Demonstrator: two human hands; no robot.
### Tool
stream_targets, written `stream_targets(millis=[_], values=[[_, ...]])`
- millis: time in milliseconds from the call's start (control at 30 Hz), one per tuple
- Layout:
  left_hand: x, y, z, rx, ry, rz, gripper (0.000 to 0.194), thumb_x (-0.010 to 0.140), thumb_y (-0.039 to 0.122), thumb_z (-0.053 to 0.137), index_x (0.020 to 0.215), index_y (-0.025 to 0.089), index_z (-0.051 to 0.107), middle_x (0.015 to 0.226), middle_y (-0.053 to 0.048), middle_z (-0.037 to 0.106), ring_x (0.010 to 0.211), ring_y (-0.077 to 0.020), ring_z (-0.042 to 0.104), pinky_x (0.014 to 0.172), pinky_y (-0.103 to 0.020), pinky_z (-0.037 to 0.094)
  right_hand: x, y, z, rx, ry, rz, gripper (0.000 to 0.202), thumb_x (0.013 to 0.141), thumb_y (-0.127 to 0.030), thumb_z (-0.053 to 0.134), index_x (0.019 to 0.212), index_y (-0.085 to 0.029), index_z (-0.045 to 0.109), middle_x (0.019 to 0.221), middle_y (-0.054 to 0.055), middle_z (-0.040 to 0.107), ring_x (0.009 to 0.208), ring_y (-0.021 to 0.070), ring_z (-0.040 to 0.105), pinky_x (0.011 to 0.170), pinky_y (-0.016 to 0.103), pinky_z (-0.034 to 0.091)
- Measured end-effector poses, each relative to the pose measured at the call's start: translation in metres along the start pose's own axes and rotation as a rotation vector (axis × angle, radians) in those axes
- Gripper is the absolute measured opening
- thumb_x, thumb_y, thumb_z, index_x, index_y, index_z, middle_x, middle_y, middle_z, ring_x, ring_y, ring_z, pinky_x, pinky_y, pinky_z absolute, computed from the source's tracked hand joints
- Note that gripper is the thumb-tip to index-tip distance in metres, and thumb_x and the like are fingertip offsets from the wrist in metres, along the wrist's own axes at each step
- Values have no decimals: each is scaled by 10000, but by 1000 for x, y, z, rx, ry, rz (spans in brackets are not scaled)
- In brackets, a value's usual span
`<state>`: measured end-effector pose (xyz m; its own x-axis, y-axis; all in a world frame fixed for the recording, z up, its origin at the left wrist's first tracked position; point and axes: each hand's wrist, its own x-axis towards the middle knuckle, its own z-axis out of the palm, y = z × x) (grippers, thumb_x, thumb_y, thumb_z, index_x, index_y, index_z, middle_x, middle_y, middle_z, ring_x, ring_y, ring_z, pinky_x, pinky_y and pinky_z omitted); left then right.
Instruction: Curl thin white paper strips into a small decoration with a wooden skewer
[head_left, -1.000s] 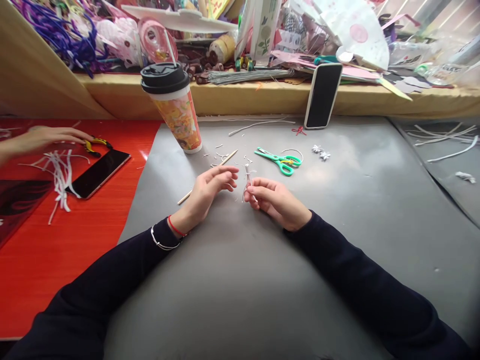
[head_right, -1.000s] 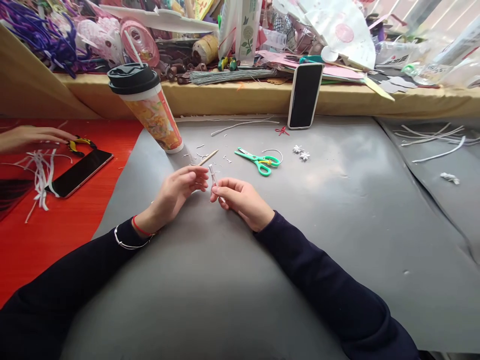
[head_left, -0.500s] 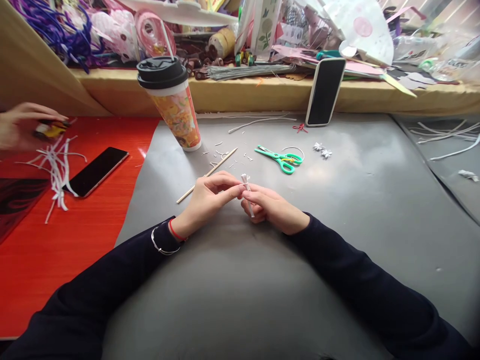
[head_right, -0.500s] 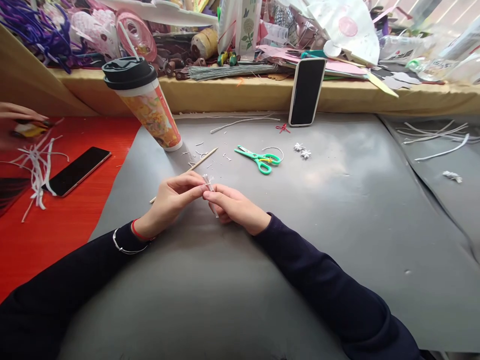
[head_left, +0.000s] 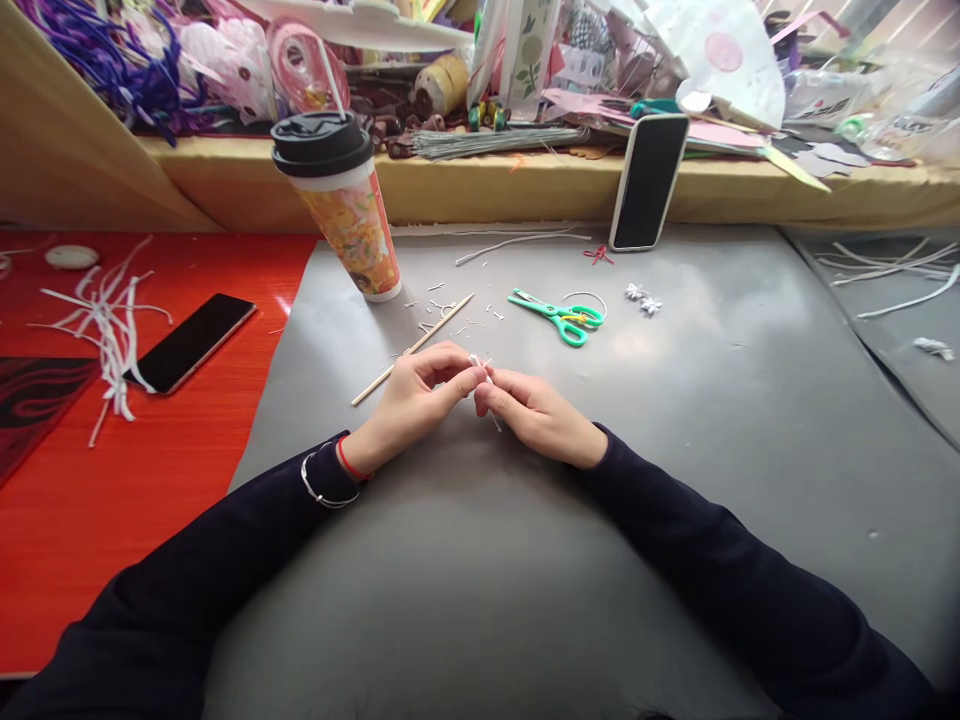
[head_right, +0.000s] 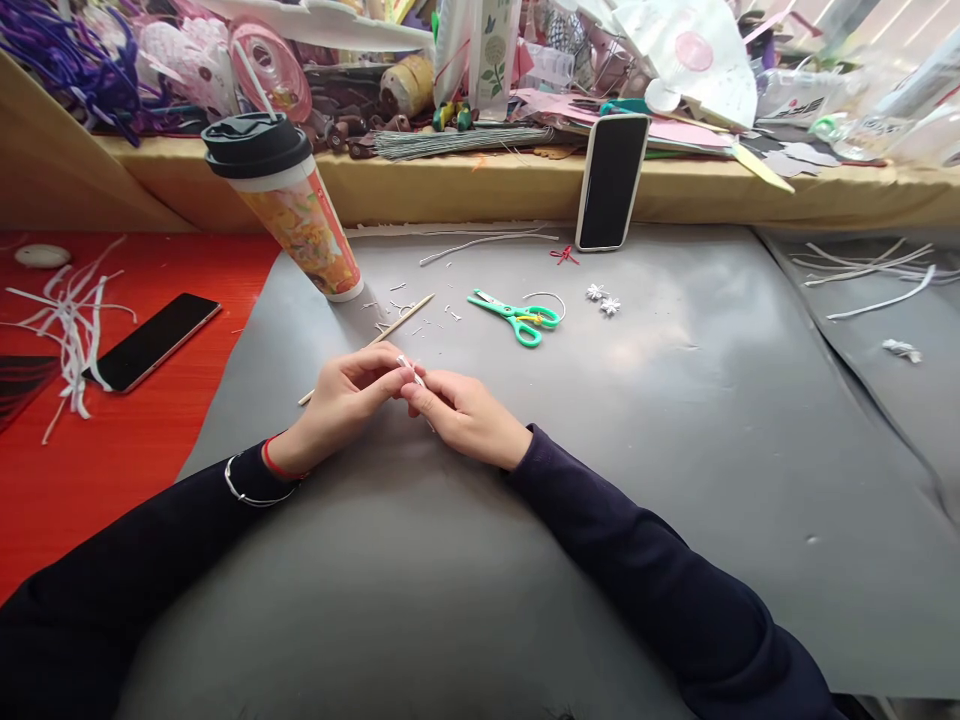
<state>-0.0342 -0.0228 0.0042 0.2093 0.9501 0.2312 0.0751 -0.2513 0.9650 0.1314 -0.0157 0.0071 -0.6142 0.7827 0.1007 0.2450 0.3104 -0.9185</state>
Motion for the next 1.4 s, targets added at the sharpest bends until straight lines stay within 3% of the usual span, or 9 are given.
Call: stream_targets(millis=[100,367,600,733,933,1100,1200,1400], values=[[0,-2,0,-14,7,-20,157,787,317,586,777,162,600,771,-23,587,684,-121,569,654,-244,460,1,1,0,-98,46,-60,354,914,-393,319,686,-172,474,680,-18,442,630,84,395,626,221,336],[1,-5,-2,78,19,-22,124,781,279,571,815,162,591,796,-26,593,686,-110,546,615,-212,434,1,6,3,-225,106,-97,347,916,-375,328,689,-181,504,624,-29,399,582,87,368,575,217,310],[7,-8,-11,84,-214,-98,84,773,238,549,738,161,549,644,12,547,565,-92,526,536,-204,419,0,7,3,-328,-14,-96,307,918,-307,321,796,-178,572,742,8,560,694,110,490,674,224,358],[5,-6,-8,16,-149,-83,85,776,233,556,743,157,541,628,10,559,548,-96,556,547,-221,447,1,4,2,-290,-32,-79,317,928,-298,291,828,-184,569,823,11,587,765,113,516,732,228,365],[2,-2,-2,-63,-26,-118,124,772,269,584,738,150,575,608,-2,591,561,-111,582,577,-242,486,2,4,3,-232,-12,-65,322,930,-329,281,792,-184,533,722,-13,520,660,97,457,651,221,343],[6,-6,-6,-137,-73,-180,169,761,314,608,782,147,620,653,-20,623,592,-121,598,608,-257,511,1,7,3,-191,22,-19,341,927,-360,273,734,-181,490,630,-31,424,580,88,389,590,221,323],[6,-7,-8,-135,-123,-174,162,747,298,630,793,144,644,685,-25,634,627,-122,604,632,-253,518,1,7,3,-164,10,-24,330,926,-351,276,754,-178,499,669,-23,458,608,88,409,620,224,333],[5,-5,-5,-97,-90,-159,224,800,345,565,792,140,655,652,-29,630,606,-129,611,613,-258,526,2,8,3,-141,33,-20,334,922,-354,284,718,-177,481,696,-15,499,636,92,435,647,232,340]])
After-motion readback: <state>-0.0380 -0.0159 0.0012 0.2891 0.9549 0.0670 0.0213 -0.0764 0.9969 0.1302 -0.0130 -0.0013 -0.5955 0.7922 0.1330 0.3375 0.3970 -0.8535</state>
